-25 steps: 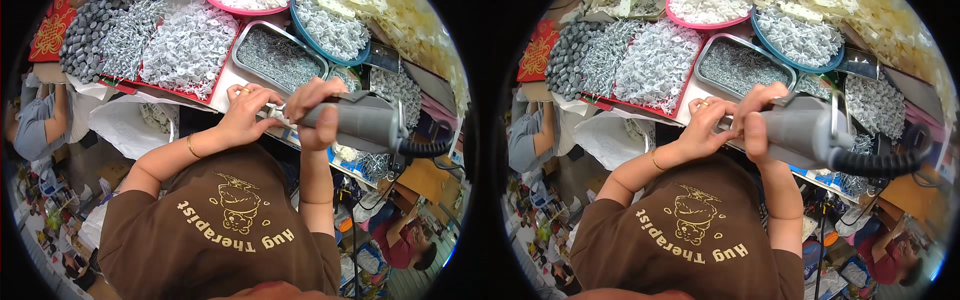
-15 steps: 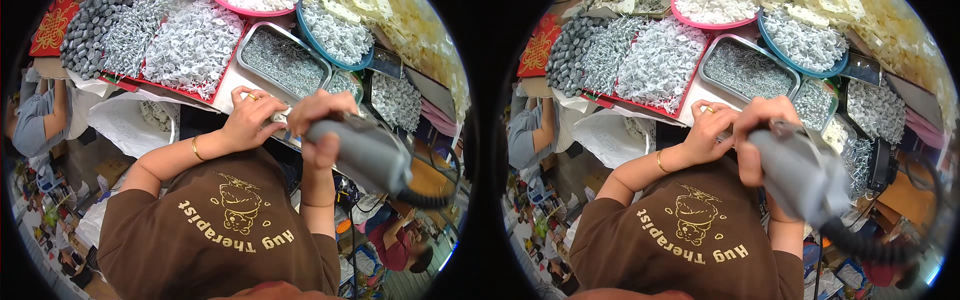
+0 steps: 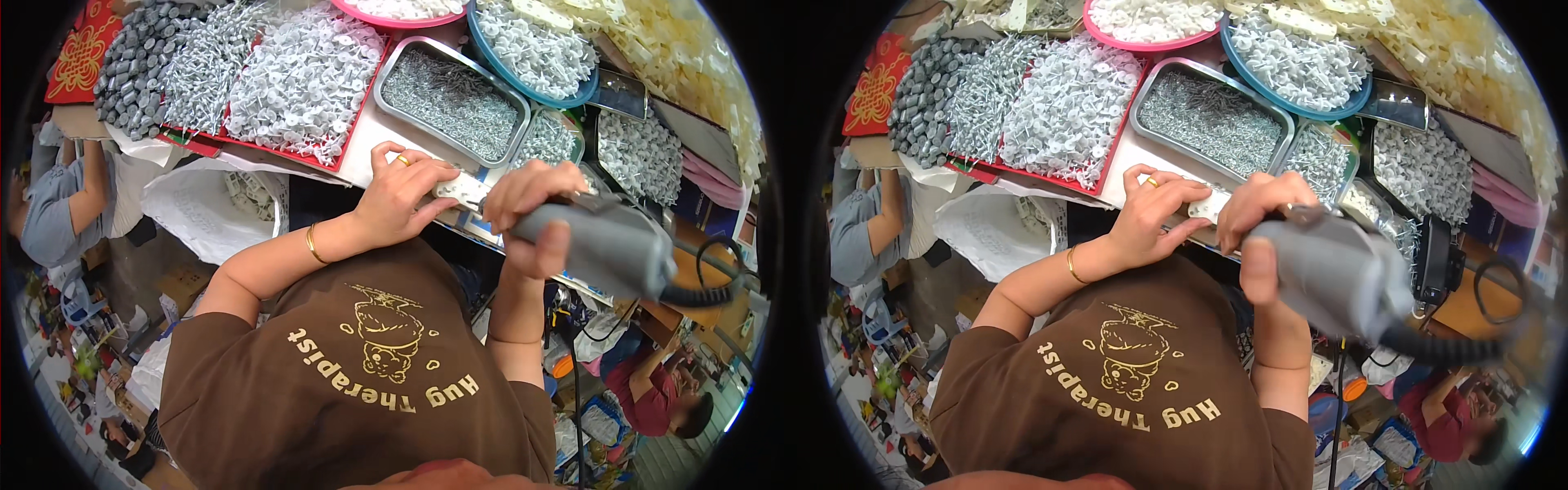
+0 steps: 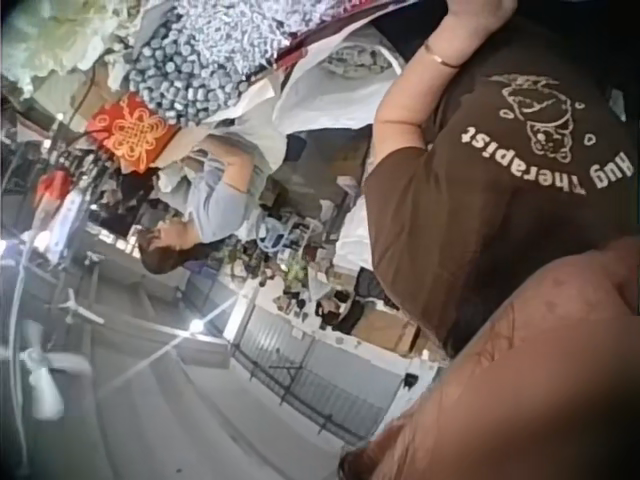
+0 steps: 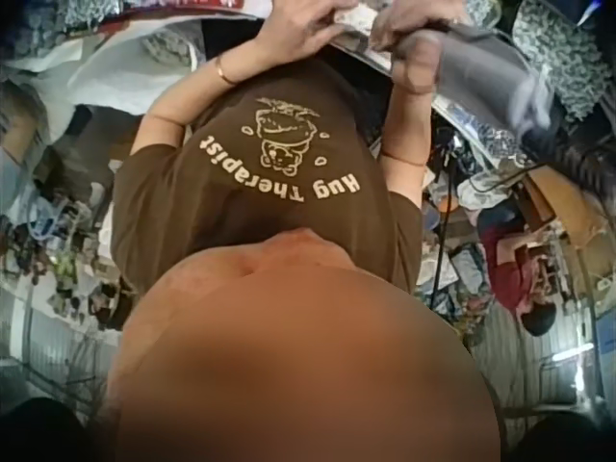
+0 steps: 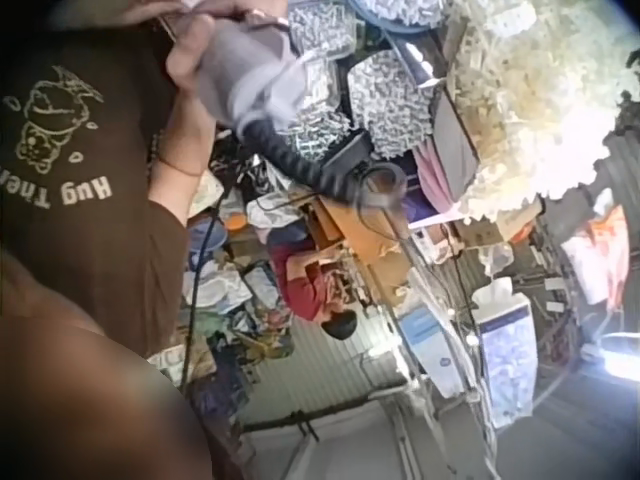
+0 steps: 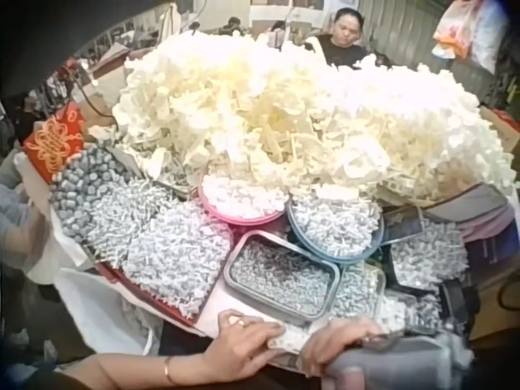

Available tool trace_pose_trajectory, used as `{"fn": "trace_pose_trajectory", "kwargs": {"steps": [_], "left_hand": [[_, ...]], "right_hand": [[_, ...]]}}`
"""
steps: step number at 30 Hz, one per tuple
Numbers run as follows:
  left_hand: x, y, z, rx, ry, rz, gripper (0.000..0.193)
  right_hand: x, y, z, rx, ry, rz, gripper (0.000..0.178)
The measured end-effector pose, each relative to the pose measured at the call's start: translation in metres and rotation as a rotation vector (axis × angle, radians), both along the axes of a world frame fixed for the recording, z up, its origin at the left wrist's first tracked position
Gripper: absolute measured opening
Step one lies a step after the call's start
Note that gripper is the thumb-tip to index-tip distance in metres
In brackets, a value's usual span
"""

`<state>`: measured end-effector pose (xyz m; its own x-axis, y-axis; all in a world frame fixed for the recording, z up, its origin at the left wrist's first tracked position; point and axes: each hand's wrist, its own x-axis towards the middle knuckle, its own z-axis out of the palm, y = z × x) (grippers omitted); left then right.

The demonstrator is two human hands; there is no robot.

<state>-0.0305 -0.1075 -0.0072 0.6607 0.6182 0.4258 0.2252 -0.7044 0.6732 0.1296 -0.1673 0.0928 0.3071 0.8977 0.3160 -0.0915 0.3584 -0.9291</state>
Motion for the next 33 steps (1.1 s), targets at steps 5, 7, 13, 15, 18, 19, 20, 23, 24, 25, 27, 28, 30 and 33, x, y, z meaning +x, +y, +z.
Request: {"fn": "trace_pose_trajectory", "kwargs": {"steps": [5,7,13,15,18,19,20,23,24,25,27,28,30,33], "left_hand": [[0.000,0.003,0.001,0.024,0.028,-0.065,0.037],[0.002,0.005,-0.001,0.043,0.025,-0.094,0.038],[0.000,0.018,-0.008,-0.061,-0.089,-0.210,0.046],[-0.005,0.017,-0.004,-0.029,-0.164,-0.211,0.046],[-0.015,0.019,0.020,-0.090,-0.186,-0.193,0.047],[-0.026,0.022,0.031,-0.186,-0.120,-0.130,0.047],[-0.039,0.027,0.049,-0.417,-0.030,-0.091,0.048],[-0.093,0.065,0.068,-0.473,0.110,-0.068,0.044],[-0.116,0.077,0.079,-0.452,0.198,-0.075,0.042],[-0.141,0.089,0.091,-0.461,0.315,-0.073,0.042],[-0.190,0.104,0.102,-0.476,0.540,0.028,0.040],[-0.208,0.109,0.109,-0.457,0.676,0.125,0.037],[-0.226,0.116,0.110,-0.434,0.809,0.227,0.034],[-0.224,0.137,0.104,-0.432,0.632,0.240,0.022]], "right_hand": [[0.010,-0.001,-0.021,0.001,-0.094,0.064,0.050],[0.006,-0.003,-0.020,-0.043,-0.102,0.027,0.053],[0.044,0.012,0.009,0.118,0.015,-0.364,0.041],[0.090,0.031,0.027,0.009,-0.037,-0.745,0.033],[0.212,0.036,0.002,0.064,-0.113,-1.264,0.042],[0.251,0.037,-0.010,0.015,-0.009,-1.385,0.046],[0.276,0.030,-0.019,-0.015,0.054,-1.279,0.046],[0.359,-0.022,-0.057,-0.046,0.166,-0.903,0.043],[0.367,-0.034,-0.063,-0.077,0.268,-0.758,0.043],[0.369,-0.048,-0.067,-0.105,0.363,-0.613,0.043],[0.360,-0.081,-0.083,-0.291,-0.186,-0.681,0.043],[0.321,-0.075,-0.069,-0.377,-0.232,-0.827,0.039],[0.288,-0.109,-0.052,-0.765,-0.424,-0.943,0.030],[0.249,-0.140,-0.048,-1.367,-0.701,-0.866,0.029]]}}
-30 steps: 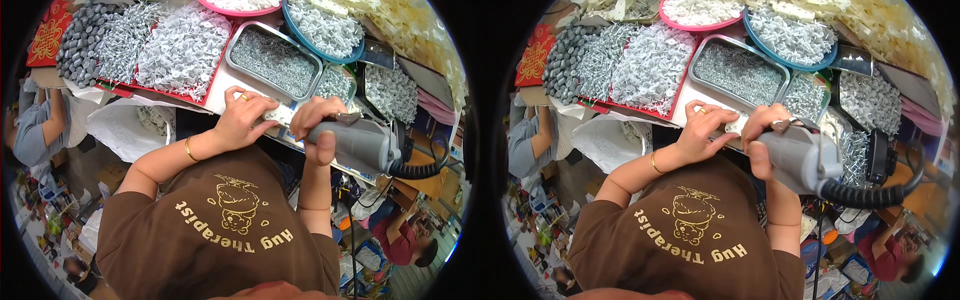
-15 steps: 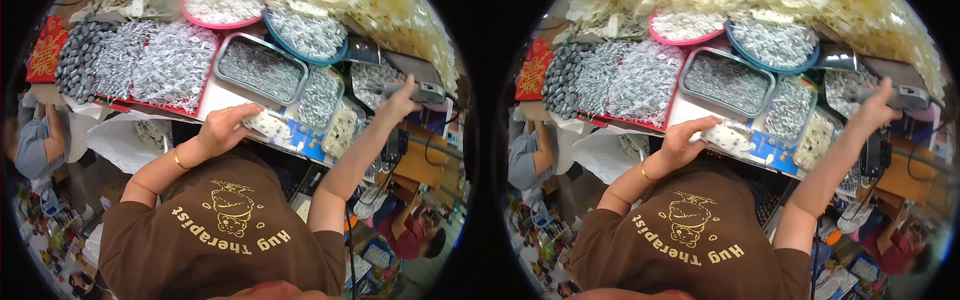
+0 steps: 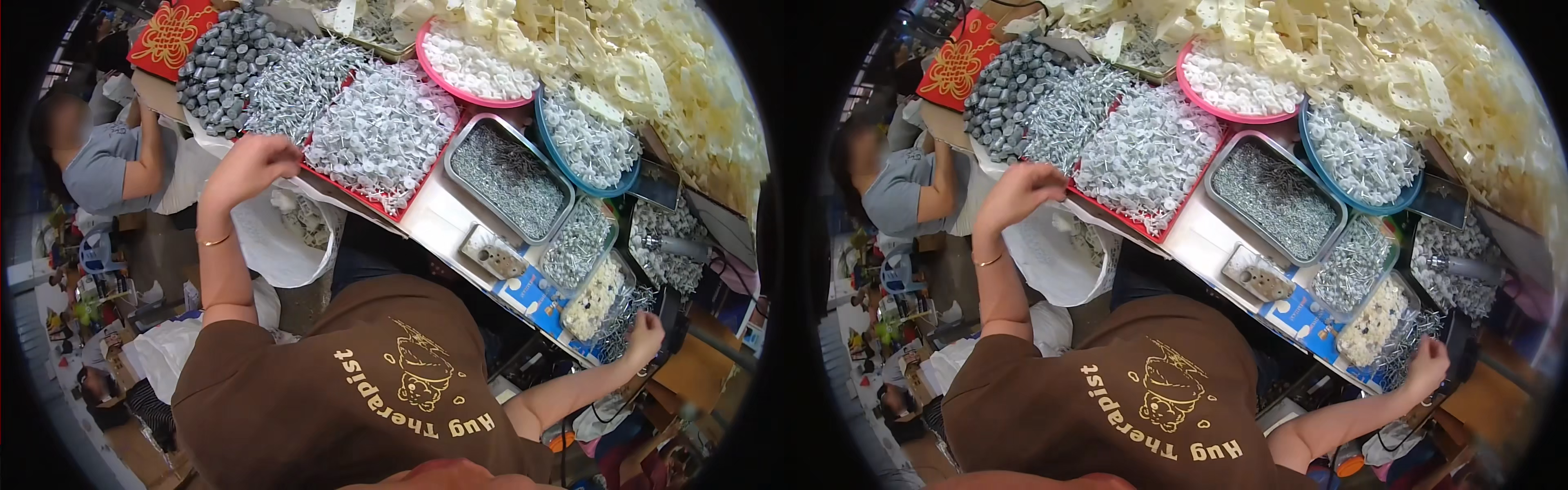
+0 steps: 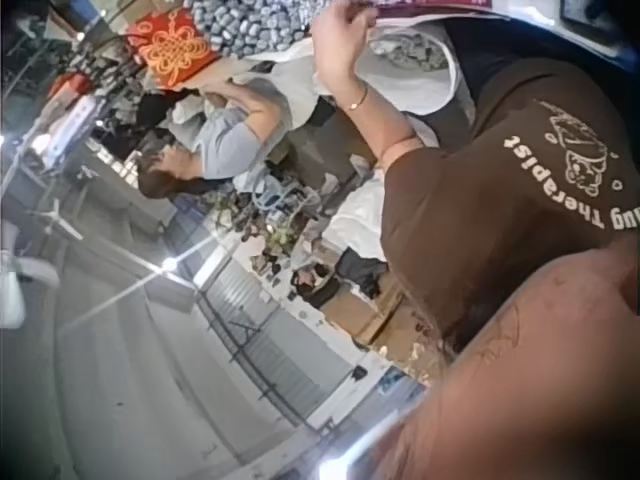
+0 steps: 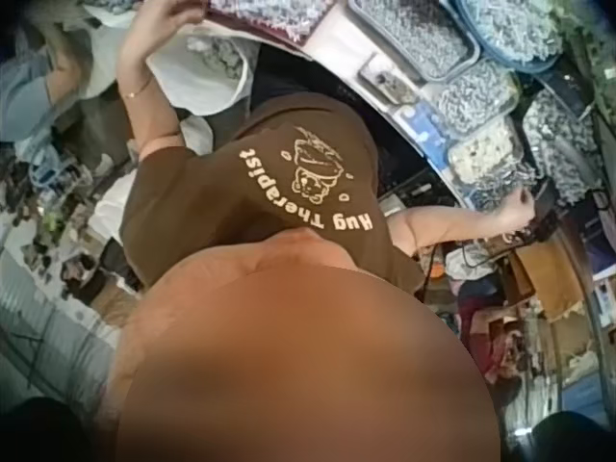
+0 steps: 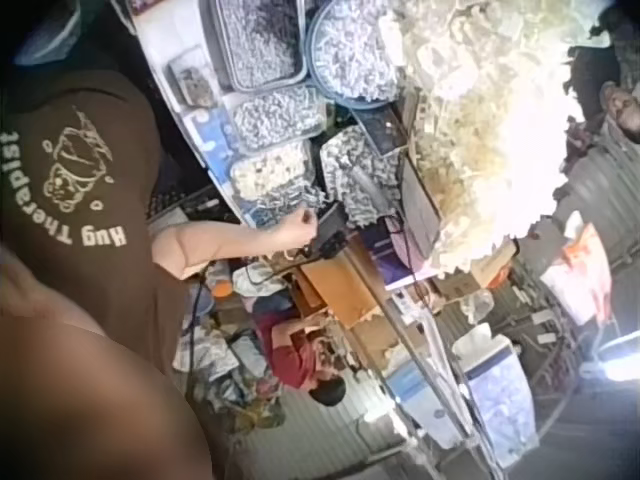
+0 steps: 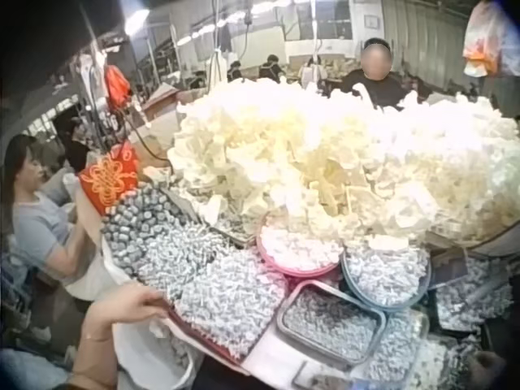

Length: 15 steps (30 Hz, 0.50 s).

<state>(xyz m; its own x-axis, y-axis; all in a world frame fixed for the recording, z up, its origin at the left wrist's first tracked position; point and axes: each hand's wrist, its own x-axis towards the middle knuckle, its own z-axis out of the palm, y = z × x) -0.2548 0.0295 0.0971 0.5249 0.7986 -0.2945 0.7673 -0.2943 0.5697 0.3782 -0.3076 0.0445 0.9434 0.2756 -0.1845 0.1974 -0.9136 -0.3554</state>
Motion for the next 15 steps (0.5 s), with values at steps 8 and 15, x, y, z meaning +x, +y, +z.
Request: {"fn": "trace_pose_trajectory", "kwargs": {"steps": [8,15], "left_hand": [[0.102,0.173,-0.064,1.180,0.267,0.341,0.038],[0.096,0.214,-0.077,1.012,0.243,0.567,0.055]], "right_hand": [[-0.027,-0.003,-0.037,-0.284,-0.327,0.229,0.019],[-0.028,-0.014,-0.043,0.083,-0.482,0.100,0.023]]}}
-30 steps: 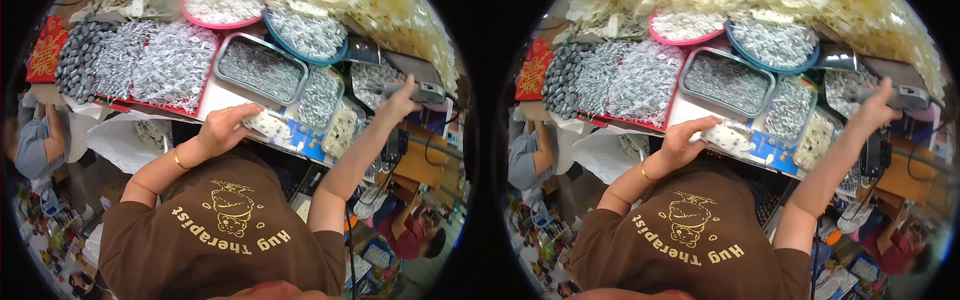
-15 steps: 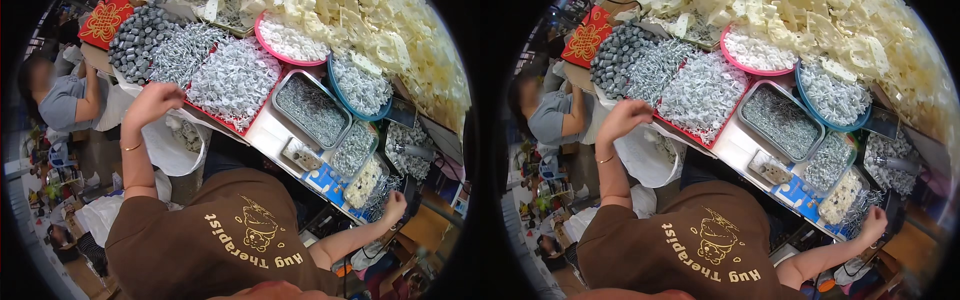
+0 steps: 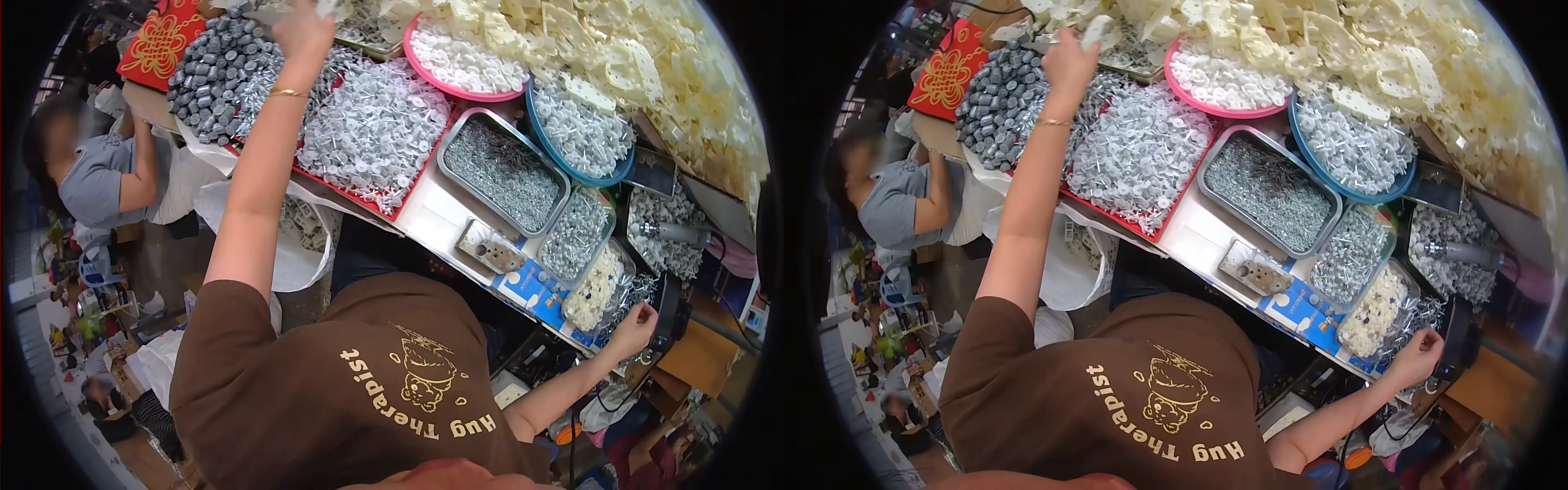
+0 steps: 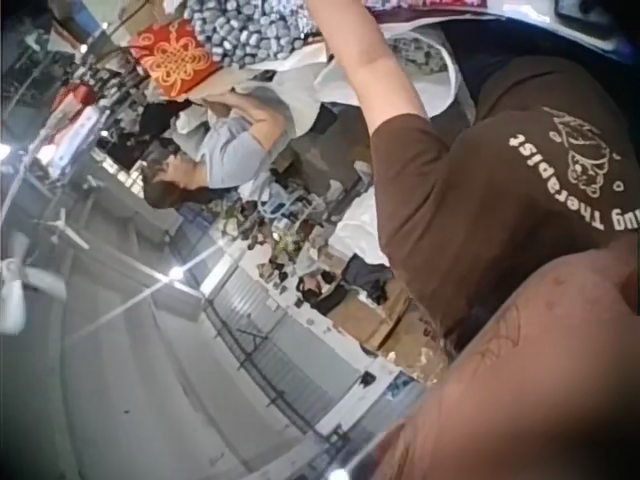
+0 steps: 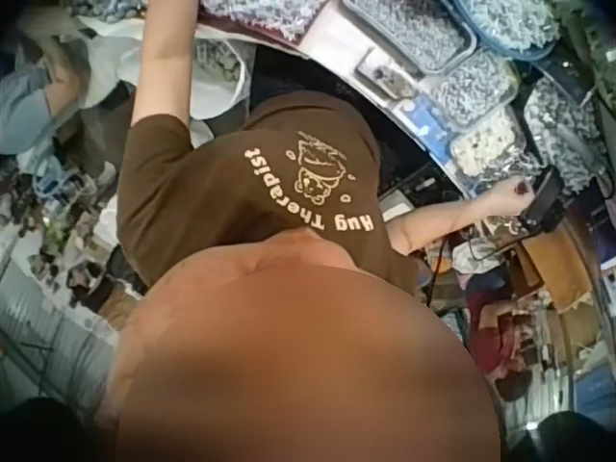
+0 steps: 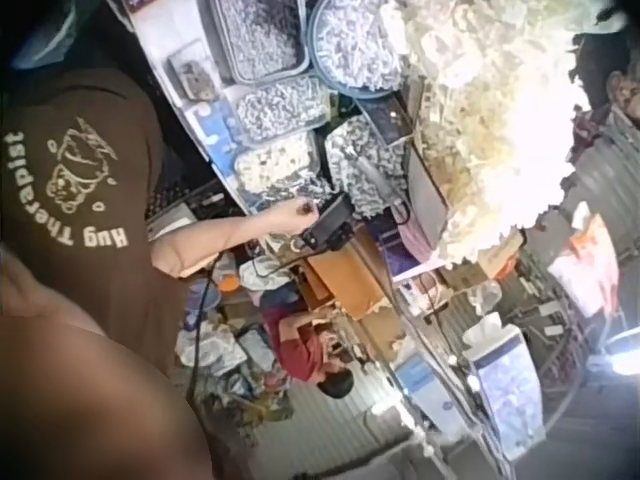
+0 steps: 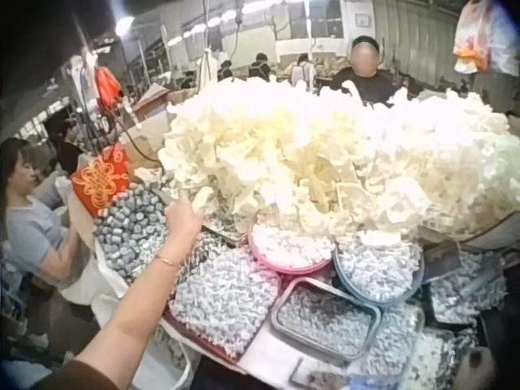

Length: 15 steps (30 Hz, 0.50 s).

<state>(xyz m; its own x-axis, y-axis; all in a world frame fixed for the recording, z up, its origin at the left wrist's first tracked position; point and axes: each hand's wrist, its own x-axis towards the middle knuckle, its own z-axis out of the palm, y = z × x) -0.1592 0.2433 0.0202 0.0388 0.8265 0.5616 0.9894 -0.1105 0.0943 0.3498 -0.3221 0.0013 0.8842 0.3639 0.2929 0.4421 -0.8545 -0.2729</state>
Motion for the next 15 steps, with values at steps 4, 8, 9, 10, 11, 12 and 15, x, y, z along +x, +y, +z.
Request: {"fn": "trace_pose_trajectory", "kwargs": {"steps": [4,8,9,10,11,12,15], "left_hand": [[-0.007,-0.030,0.011,-0.004,-0.555,-0.293,0.079],[0.027,-0.133,0.049,-0.277,-0.852,-0.715,0.090],[0.022,-0.145,0.044,-0.550,-0.993,-0.739,0.083],[0.026,-0.164,0.043,-0.588,-0.997,-0.800,0.065],[0.031,-0.177,0.039,-0.604,-1.009,-0.821,0.065],[0.038,-0.191,0.033,-0.723,-1.074,-0.853,0.054],[0.055,-0.229,0.024,-0.842,-1.057,-0.953,0.029]], "right_hand": [[0.000,-0.014,0.009,0.063,0.026,0.139,0.026],[-0.012,0.007,0.012,-0.428,-0.025,0.230,0.023],[-0.009,0.004,0.012,-0.402,-0.083,0.252,0.020],[-0.003,0.005,0.001,-0.323,-0.022,0.243,0.018],[-0.004,0.007,-0.004,-0.247,-0.067,0.261,0.016],[-0.005,0.007,-0.004,-0.251,-0.060,0.198,0.016],[-0.017,0.010,0.004,-0.175,-0.059,0.111,0.016]]}}
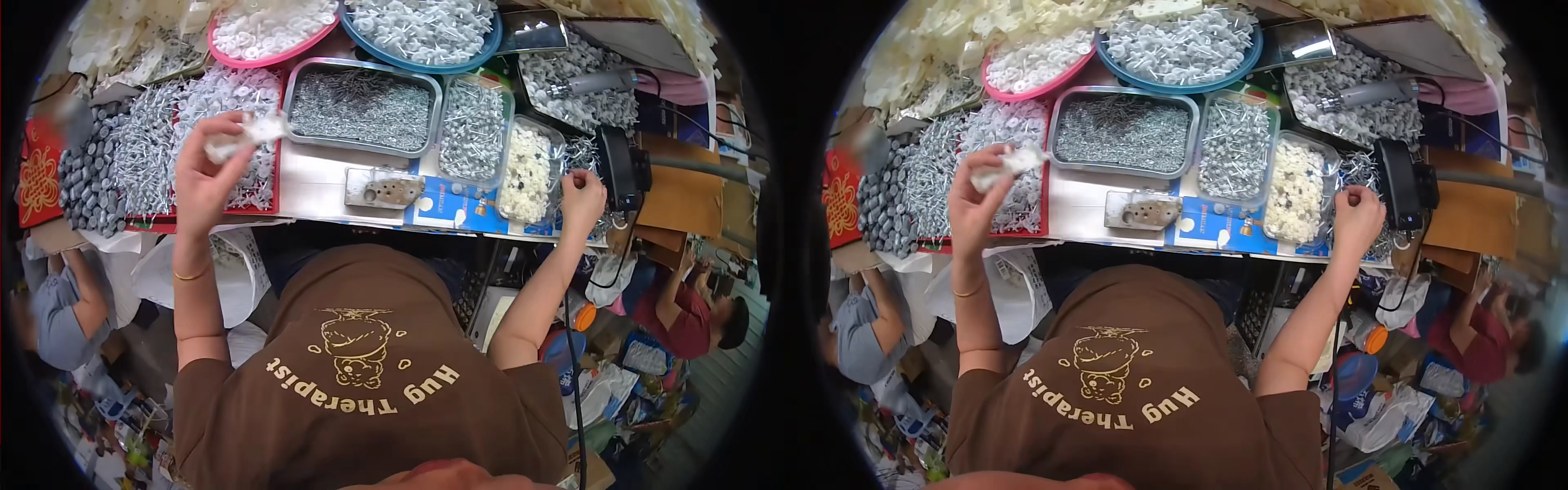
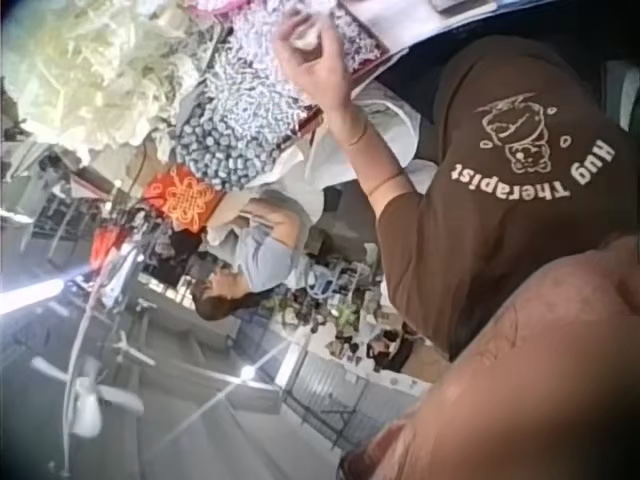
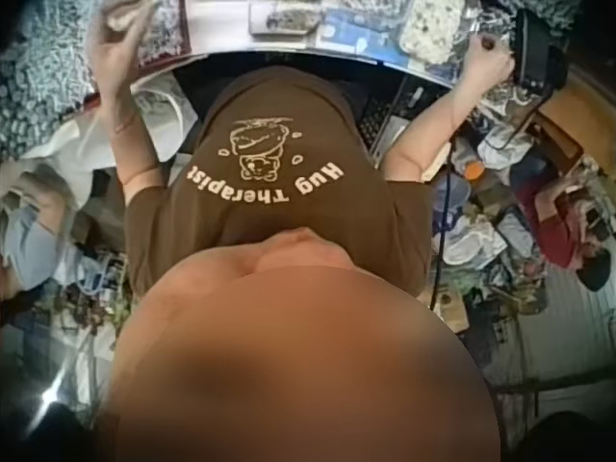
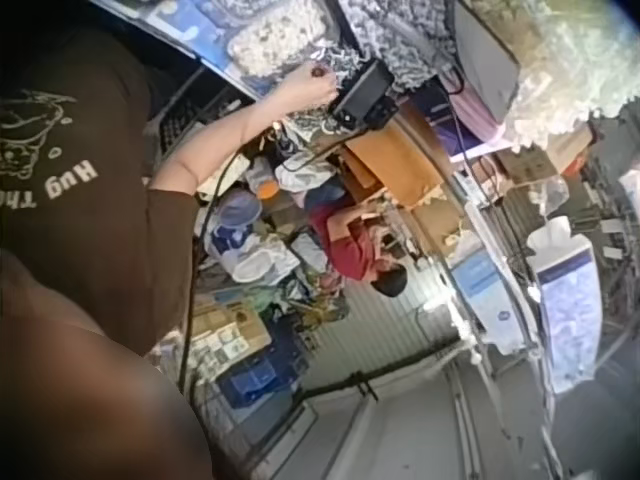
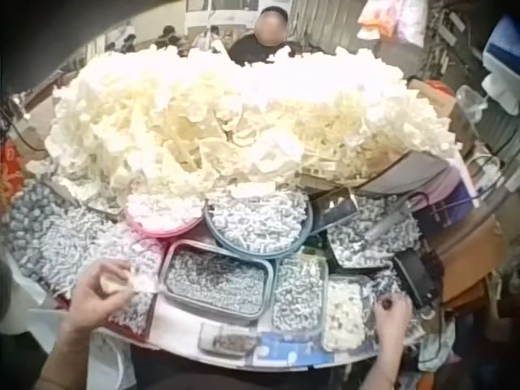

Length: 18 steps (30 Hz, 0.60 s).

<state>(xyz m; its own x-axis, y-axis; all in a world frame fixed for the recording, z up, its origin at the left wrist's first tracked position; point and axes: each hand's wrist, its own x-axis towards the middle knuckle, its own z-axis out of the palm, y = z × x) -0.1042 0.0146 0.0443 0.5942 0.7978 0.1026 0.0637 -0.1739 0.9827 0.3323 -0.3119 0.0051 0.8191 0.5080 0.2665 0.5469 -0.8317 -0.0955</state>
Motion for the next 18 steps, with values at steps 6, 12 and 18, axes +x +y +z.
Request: {"fn": "trace_pose_trajectory", "kwargs": {"steps": [6,12,18], "left_hand": [[0.050,-0.068,-0.024,0.047,0.084,-0.235,0.018],[0.072,-0.084,-0.038,0.578,0.235,-0.325,0.021],[0.072,-0.087,-0.044,0.787,0.264,-0.349,0.025]], "right_hand": [[-0.001,0.010,0.009,0.275,0.075,-0.057,0.018],[0.023,0.004,-0.006,0.182,-0.311,0.234,0.018],[0.015,0.022,0.002,0.368,-0.328,0.190,0.016]]}}
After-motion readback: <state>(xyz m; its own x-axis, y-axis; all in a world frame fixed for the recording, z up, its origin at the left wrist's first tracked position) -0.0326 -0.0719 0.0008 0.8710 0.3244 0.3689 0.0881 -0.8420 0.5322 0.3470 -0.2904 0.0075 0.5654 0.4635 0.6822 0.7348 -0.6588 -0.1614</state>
